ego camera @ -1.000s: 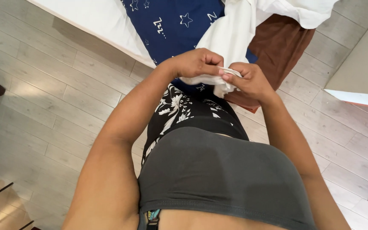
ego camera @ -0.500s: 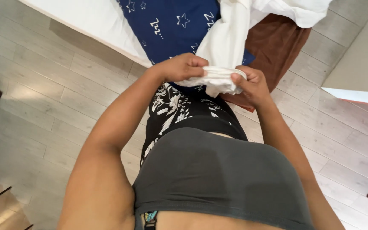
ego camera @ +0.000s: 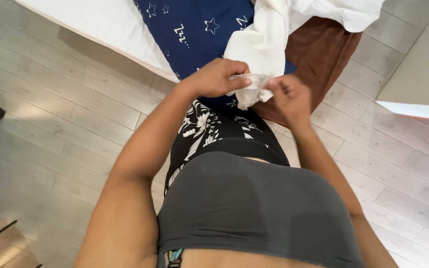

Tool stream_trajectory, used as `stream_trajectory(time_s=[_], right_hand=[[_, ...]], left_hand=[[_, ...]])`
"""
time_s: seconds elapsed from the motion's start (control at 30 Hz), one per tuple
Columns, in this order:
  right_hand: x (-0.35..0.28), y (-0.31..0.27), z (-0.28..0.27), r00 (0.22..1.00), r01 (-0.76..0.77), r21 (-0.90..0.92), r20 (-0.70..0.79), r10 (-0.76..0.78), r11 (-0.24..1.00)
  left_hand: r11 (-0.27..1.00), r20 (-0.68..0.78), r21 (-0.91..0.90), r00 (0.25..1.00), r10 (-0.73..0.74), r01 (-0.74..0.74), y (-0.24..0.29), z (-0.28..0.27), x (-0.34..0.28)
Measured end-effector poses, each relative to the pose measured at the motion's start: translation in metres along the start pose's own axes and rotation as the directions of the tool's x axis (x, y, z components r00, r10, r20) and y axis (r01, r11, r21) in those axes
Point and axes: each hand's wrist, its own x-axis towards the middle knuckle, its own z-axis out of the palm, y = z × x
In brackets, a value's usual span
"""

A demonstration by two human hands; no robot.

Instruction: The person places a blue pillow with star patterns onto a bed and then folds a white pillowcase on top of it. They smooth the fabric and fold the pillowcase into a neat rectangular shape by hand.

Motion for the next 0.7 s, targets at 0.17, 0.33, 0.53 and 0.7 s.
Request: stream_trajectory(time_s=[0.17, 0.33, 0.53, 0.7], right_hand=[[-0.018, 0.029, 0.034, 0.894, -0.445, 0.242, 0.162, 0.417, 0.862], [-0.024, 0.072, 0.049, 0.826, -0.547, 0.621, 0.288, 0.485, 0.561], [-0.011, 0.044, 0.039, 0.864, -0.460, 0.836, 0.345, 0.366, 0.298], [-0.005, 0.054, 0.042, 0.843, -0.491, 0.823, 0.366, 0.394, 0.286]], left_hand=[[0.980, -0.097, 0.180, 0.993, -0.063, 0.079, 0.029, 0.004, 0.006], [0.970, -0.109, 0.237, 0.991, 0.074, -0.047, 0.023, 0.000, 0.010], [0.962, -0.151, 0.272, 0.988, 0.012, 0.030, 0.019, -0.002, 0.017], [0.972, -0.104, 0.221, 0.993, -0.056, 0.078, 0.029, -0.005, 0.019]])
